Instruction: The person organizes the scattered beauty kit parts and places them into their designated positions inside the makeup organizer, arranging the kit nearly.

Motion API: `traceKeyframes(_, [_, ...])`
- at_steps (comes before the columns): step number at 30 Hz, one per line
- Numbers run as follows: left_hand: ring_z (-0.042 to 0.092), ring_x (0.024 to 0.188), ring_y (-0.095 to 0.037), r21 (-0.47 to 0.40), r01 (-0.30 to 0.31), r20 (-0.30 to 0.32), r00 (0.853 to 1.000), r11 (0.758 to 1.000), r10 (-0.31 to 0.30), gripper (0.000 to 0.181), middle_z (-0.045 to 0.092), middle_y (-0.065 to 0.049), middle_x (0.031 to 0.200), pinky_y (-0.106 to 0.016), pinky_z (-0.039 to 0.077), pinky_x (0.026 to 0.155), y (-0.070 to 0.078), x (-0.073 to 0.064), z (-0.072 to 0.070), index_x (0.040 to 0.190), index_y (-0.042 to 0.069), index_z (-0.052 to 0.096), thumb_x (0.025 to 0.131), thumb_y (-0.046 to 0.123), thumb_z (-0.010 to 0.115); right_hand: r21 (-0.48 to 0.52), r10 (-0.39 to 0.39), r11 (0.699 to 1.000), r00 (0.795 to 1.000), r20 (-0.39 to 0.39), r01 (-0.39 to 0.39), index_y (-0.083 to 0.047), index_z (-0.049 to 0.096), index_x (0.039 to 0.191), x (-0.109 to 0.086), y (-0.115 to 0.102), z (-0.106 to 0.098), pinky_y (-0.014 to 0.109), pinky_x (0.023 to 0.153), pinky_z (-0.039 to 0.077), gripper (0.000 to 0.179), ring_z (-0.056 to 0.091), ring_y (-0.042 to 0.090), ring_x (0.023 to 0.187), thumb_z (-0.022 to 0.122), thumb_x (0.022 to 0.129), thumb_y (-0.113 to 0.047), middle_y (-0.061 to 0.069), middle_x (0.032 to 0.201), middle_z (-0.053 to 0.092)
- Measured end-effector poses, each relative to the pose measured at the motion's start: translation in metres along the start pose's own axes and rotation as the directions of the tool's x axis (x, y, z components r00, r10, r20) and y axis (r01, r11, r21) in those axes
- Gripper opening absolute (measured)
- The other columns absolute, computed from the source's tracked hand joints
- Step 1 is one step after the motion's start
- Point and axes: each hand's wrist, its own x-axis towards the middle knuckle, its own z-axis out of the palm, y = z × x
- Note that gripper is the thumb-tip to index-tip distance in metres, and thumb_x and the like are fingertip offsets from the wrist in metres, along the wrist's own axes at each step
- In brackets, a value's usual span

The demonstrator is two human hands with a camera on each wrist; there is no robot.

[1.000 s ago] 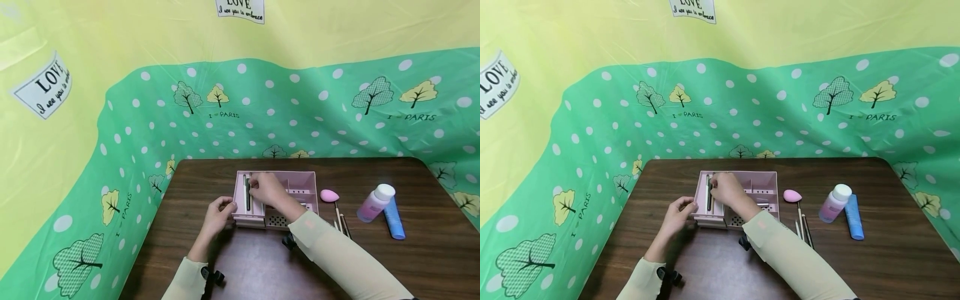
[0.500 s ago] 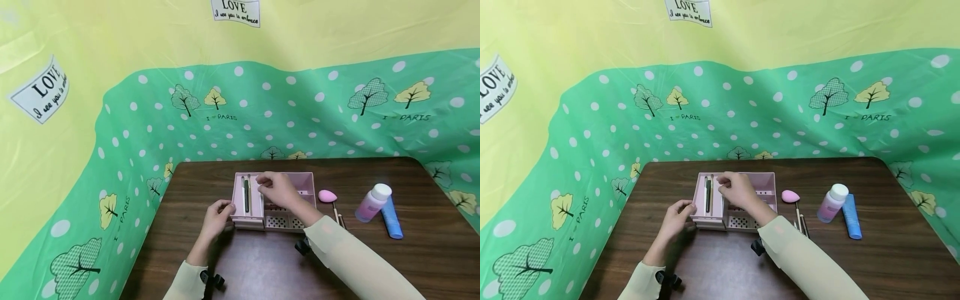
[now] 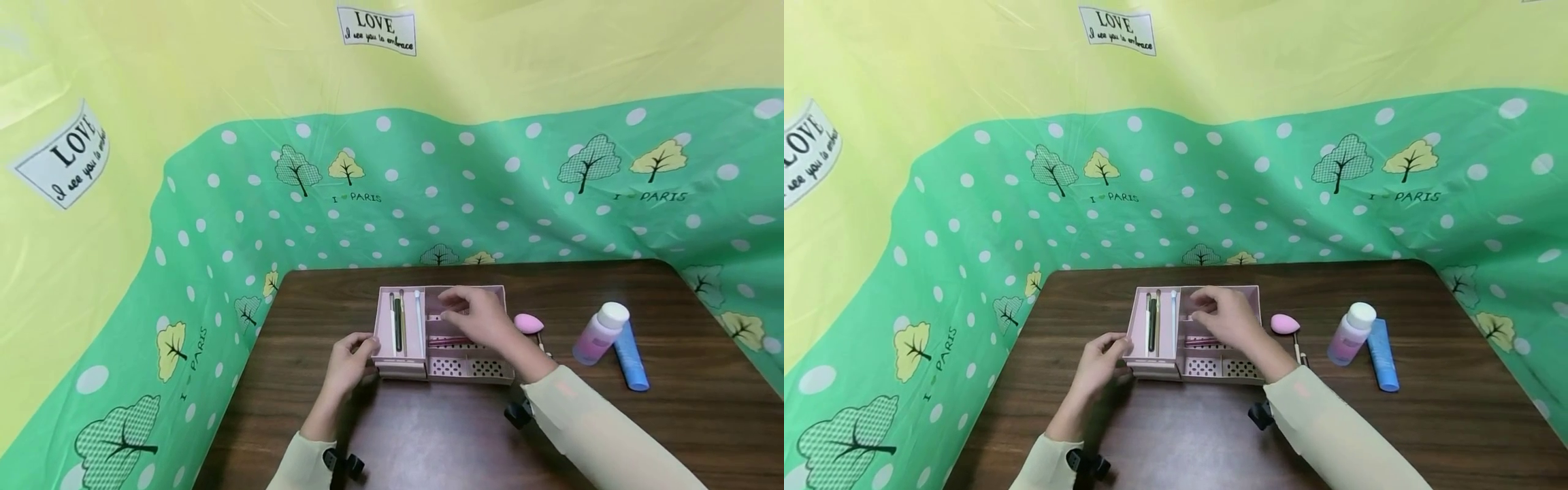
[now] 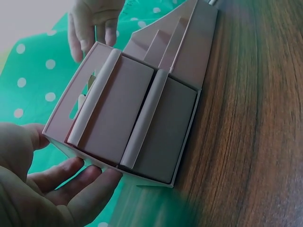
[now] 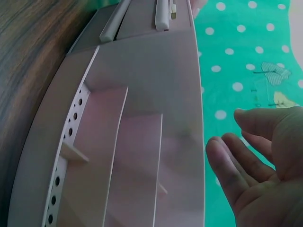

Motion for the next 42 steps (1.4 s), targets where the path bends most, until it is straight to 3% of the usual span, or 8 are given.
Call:
traceKeyframes(5, [0.064, 0.092, -0.020, -0.009, 0.005, -0.007, 1.000, 1.000, -0.005, 0.029, 0.063, -0.017, 0.109, -0.055, 0.063, 0.077, -0.018, 0.007, -0.001, 0.118, -0.007, 0.069, 0.098, 0.013, 0.064, 0.005, -0.013, 1.000, 1.000, -0.017, 0.013, -0.010, 0.073, 0.118, -0.011, 0.009, -0.010, 0.036, 0.081, 0.063, 0.028, 0.073, 0.024, 0.097, 0.077, 0.090, -0.010, 0.011, 0.115, 0.075])
traceKeyframes(18, [0.067, 0.091, -0.019, -0.032, -0.017, 0.046, 0.999, 0.999, 0.019, 0.035, 0.064, -0.015, 0.110, -0.054, 0.063, 0.073, -0.031, 0.010, -0.007, 0.124, -0.006, 0.066, 0.098, 0.017, 0.068, 0.012, 0.037, 0.999, 0.999, -0.021, -0.037, -0.012, 0.073, 0.122, -0.038, 0.041, -0.036, 0.026, 0.069, 0.060, 0.033, 0.073, 0.022, 0.093, 0.081, 0.090, -0.019, 0.011, 0.108, 0.076])
traceKeyframes(25, [0.067, 0.090, -0.018, -0.075, -0.022, 0.055, 0.998, 0.997, 0.026, 0.038, 0.062, -0.019, 0.117, -0.048, 0.064, 0.074, -0.028, 0.010, -0.008, 0.129, -0.002, 0.066, 0.095, 0.014, 0.072, 0.049, 0.040, 0.998, 0.998, -0.055, -0.038, -0.004, 0.071, 0.123, -0.052, 0.060, -0.049, 0.023, 0.072, 0.060, 0.039, 0.074, 0.027, 0.094, 0.081, 0.091, -0.022, 0.017, 0.112, 0.075])
traceKeyframes(35, [0.068, 0.096, -0.020, -0.083, -0.055, 0.108, 0.992, 0.995, 0.064, 0.045, 0.057, -0.024, 0.127, -0.046, 0.064, 0.077, -0.027, 0.009, -0.010, 0.142, 0.008, 0.059, 0.099, 0.013, 0.069, 0.129, 0.134, 0.984, 0.987, -0.088, -0.122, 0.003, 0.067, 0.126, -0.071, 0.078, -0.059, 0.031, 0.063, 0.063, 0.042, 0.072, 0.010, 0.081, 0.079, 0.092, -0.019, 0.024, 0.111, 0.073])
traceKeyframes(42, [0.068, 0.096, -0.020, -0.088, -0.045, 0.121, 0.991, 0.995, 0.055, 0.045, 0.057, -0.023, 0.125, -0.046, 0.064, 0.079, -0.029, 0.011, -0.011, 0.142, 0.009, 0.061, 0.098, 0.014, 0.069, 0.121, 0.195, 0.976, 0.976, -0.097, -0.183, 0.003, 0.066, 0.127, -0.087, 0.094, -0.064, 0.035, 0.061, 0.062, 0.043, 0.071, 0.012, 0.079, 0.077, 0.094, -0.020, 0.024, 0.112, 0.073])
